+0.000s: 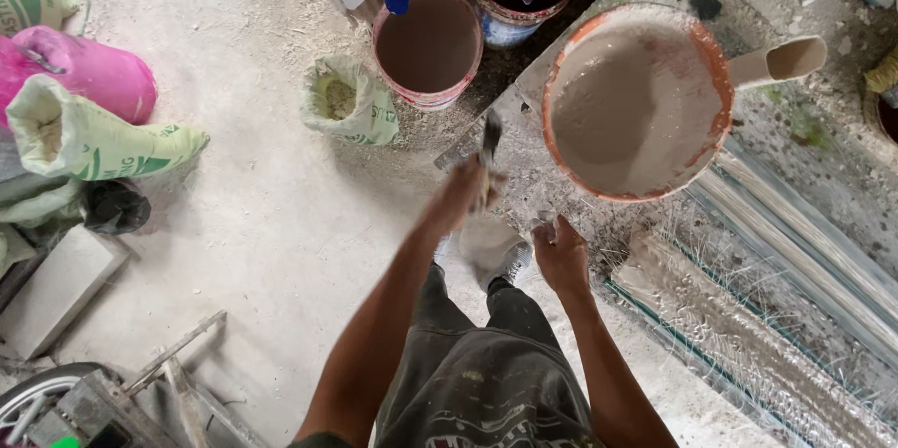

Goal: The person works at a long plaster mold table, pressing and aligning wet plaster strips in the mold channels by hand. They scoop plaster paste from a large basin, apply it into the mold grooves, and use a putty knife to spread and scrape the plaster flush along the mold lengths.

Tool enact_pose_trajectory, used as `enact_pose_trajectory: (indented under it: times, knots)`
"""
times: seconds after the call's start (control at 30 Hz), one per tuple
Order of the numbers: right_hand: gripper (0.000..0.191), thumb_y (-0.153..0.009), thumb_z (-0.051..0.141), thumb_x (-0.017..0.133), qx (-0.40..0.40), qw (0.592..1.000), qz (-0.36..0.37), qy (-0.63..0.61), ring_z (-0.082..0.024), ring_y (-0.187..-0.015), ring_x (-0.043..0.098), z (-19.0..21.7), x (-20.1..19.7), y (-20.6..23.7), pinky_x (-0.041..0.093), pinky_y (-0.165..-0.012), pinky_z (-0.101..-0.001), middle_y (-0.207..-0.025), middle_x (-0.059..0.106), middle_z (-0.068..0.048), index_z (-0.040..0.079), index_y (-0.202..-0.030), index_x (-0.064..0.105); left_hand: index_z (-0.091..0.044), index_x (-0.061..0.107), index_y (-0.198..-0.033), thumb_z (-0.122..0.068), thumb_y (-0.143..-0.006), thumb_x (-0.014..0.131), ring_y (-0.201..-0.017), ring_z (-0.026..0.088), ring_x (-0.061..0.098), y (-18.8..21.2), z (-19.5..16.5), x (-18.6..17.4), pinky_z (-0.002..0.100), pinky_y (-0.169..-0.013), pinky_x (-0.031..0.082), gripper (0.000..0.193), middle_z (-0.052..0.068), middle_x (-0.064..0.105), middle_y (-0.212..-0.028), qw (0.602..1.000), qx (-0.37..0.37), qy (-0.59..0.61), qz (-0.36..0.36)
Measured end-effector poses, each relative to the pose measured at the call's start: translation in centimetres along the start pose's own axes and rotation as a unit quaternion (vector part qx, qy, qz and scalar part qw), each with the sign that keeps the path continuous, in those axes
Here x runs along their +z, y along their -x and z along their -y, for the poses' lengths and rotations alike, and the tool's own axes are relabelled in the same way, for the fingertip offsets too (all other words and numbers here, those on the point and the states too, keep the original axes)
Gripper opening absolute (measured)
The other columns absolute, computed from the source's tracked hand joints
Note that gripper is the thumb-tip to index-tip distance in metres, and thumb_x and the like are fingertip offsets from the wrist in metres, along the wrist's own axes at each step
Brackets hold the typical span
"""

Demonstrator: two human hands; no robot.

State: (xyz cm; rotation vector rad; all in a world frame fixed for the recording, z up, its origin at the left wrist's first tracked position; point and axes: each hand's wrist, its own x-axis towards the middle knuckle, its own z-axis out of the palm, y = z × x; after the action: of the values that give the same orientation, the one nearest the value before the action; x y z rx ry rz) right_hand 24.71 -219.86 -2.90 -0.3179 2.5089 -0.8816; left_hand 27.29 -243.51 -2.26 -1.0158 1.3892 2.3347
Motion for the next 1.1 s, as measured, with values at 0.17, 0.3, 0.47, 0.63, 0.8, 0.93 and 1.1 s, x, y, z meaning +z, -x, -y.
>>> enact_pose_trajectory:
  times: [0.17,0.3,0.47,0.63,0.8,0.93,1.1]
  knots:
    - [0.036,-0.092,0.032,0.068,0.016,1.0,-0.006,0.008,-0.042,-0.088,0.073,-1.6,0.0,1.6,0.056,-0.075,-0.0497,-0.091,0.073,-0.024,-0.003,-0.097,0.065,-0.001,0.061,-0.091,-0.026,-0.111,0.04,-0.052,0.014,0.055,-6.5,-4.9,-0.3,0.03,-0.044,0.047,0.038,0.012,0.064,-0.076,0.968,-0.056,0.241,-0.03]
    - [0.037,-0.091,0.03,0.065,0.049,0.999,-0.02,-0.006,-0.042,-0.091,0.072,-3.9,0.1,3.9,0.056,-0.076,-0.0481,-0.094,0.073,-0.025,-0.003,-0.108,0.066,-0.007,0.052,-0.077,-0.039,-0.108,0.039,-0.043,0.017,0.051,-6.3,-1.6,1.0,0.032,-0.038,0.043,0.047,0.008,0.054,-0.059,0.944,-0.107,0.311,-0.036]
    - [0.041,-0.089,0.033,0.068,0.133,0.99,-0.017,-0.032,-0.039,-0.087,0.072,-5.4,0.6,5.1,0.056,-0.078,-0.0469,-0.094,0.073,-0.025,-0.005,-0.106,0.067,-0.012,0.057,-0.086,-0.049,-0.107,0.043,-0.05,0.013,0.051,-2.2,3.4,0.0,0.026,-0.043,0.043,0.045,0.005,0.054,-0.065,0.924,-0.16,0.345,-0.034]
    - [0.037,-0.092,0.024,0.067,0.107,0.992,-0.03,-0.057,-0.03,-0.088,0.072,-3.0,1.9,6.1,0.056,-0.073,-0.0437,-0.1,0.073,-0.021,0.0,-0.12,0.064,-0.008,0.059,-0.094,-0.041,-0.111,0.047,-0.051,0.013,0.052,5.2,7.8,1.7,0.027,-0.04,0.043,0.04,0.003,0.056,-0.069,0.907,-0.25,0.335,0.041]
    - [0.036,-0.092,0.013,0.064,-0.067,0.984,-0.063,-0.152,-0.025,-0.079,0.068,-1.1,3.9,9.3,0.057,-0.064,-0.0385,-0.1,0.069,-0.013,0.009,-0.128,0.063,-0.005,0.053,-0.108,-0.042,-0.111,0.034,-0.061,0.03,0.066,10.5,8.4,3.9,0.045,-0.052,0.059,0.042,0.013,0.063,-0.078,0.944,-0.284,0.147,0.077]
    - [0.021,-0.101,0.012,0.056,-0.009,0.906,-0.089,-0.413,-0.021,-0.092,0.067,-2.4,6.7,11.2,0.057,-0.079,-0.0365,-0.108,0.071,-0.009,0.008,-0.119,0.065,-0.008,0.057,-0.112,-0.048,-0.107,0.031,-0.063,0.034,0.071,12.4,7.2,5.4,0.044,-0.051,0.059,0.048,0.016,0.067,-0.081,0.923,-0.355,0.053,0.135]
    - [0.014,-0.108,0.017,0.056,0.043,0.777,-0.299,-0.552,-0.024,-0.09,0.065,-6.9,8.9,15.2,0.055,-0.078,-0.037,-0.104,0.065,-0.012,0.006,-0.112,0.062,-0.003,0.055,-0.098,-0.067,-0.104,0.028,-0.059,0.03,0.072,12.4,8.8,6.3,0.04,-0.046,0.06,0.07,0.015,0.067,-0.074,0.907,-0.317,-0.146,0.238]
